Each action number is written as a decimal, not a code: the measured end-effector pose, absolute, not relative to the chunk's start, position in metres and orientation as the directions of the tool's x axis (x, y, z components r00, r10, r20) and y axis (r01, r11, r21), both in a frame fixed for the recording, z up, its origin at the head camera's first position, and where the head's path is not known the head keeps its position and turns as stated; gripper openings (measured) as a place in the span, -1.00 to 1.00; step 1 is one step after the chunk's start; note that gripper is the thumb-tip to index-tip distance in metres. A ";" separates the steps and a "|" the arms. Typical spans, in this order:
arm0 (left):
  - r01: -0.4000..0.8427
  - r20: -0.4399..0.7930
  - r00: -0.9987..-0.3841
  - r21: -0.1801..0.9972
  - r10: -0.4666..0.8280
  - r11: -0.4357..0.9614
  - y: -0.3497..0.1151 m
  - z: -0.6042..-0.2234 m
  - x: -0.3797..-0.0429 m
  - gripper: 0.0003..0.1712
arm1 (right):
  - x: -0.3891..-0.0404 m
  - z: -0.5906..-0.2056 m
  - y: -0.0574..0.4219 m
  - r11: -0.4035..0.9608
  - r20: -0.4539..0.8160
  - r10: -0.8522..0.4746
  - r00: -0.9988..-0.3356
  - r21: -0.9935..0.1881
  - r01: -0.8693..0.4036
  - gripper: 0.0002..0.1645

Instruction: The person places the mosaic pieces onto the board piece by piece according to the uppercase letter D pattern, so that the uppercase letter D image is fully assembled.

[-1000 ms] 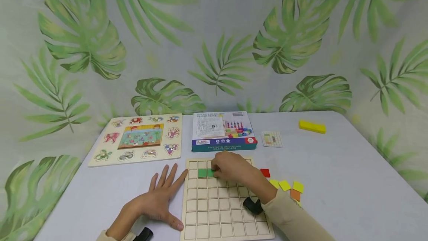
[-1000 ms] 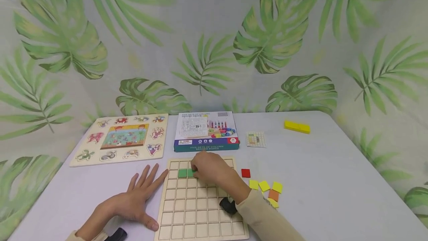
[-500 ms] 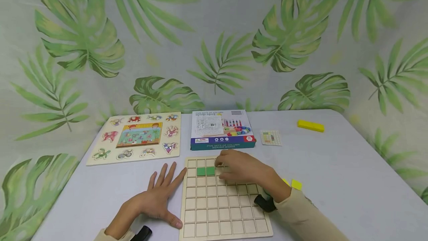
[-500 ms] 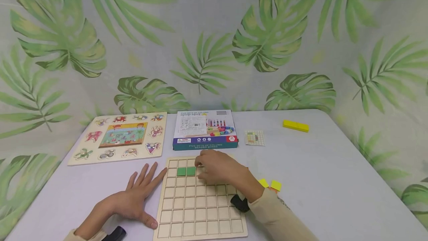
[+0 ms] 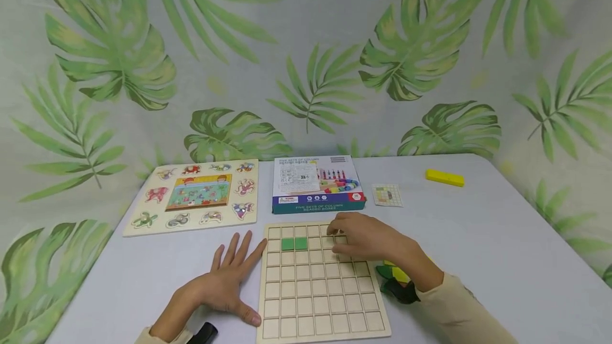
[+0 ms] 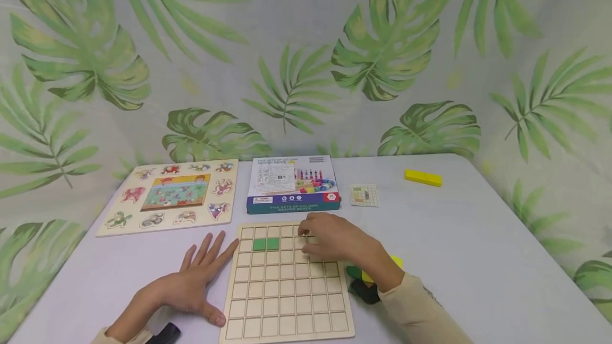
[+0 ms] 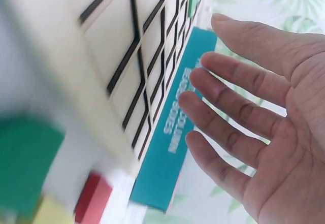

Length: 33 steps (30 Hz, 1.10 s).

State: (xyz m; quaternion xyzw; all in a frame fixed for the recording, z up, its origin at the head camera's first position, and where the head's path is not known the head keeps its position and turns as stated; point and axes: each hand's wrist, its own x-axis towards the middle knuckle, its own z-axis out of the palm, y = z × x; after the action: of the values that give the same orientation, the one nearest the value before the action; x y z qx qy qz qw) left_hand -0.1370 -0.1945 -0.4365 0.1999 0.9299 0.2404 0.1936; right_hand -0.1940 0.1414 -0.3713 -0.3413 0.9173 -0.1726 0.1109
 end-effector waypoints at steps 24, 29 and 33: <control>0.274 -0.267 -0.840 0.544 0.473 0.793 -0.195 -0.433 -0.136 0.74 | -0.183 -0.372 0.236 0.843 -0.285 -0.482 -0.829 -0.410 -0.349 -0.55; 0.277 -0.259 -0.844 0.541 0.470 0.794 -0.195 -0.433 -0.135 0.74 | -0.185 -0.375 0.238 0.849 -0.303 -0.474 -0.827 -0.405 -0.338 -0.60; 0.276 -0.273 -0.833 0.549 0.481 0.789 -0.193 -0.427 -0.133 0.71 | -0.185 -0.377 0.236 0.855 -0.303 -0.460 -0.835 -0.404 -0.324 -0.64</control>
State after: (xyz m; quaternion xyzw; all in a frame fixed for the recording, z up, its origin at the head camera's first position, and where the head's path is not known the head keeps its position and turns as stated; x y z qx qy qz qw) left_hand -0.1334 -0.1929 -0.4267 0.2048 0.9237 0.2519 0.2036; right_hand -0.1854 0.2360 -0.3769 -0.2081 0.9424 -0.1707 0.1986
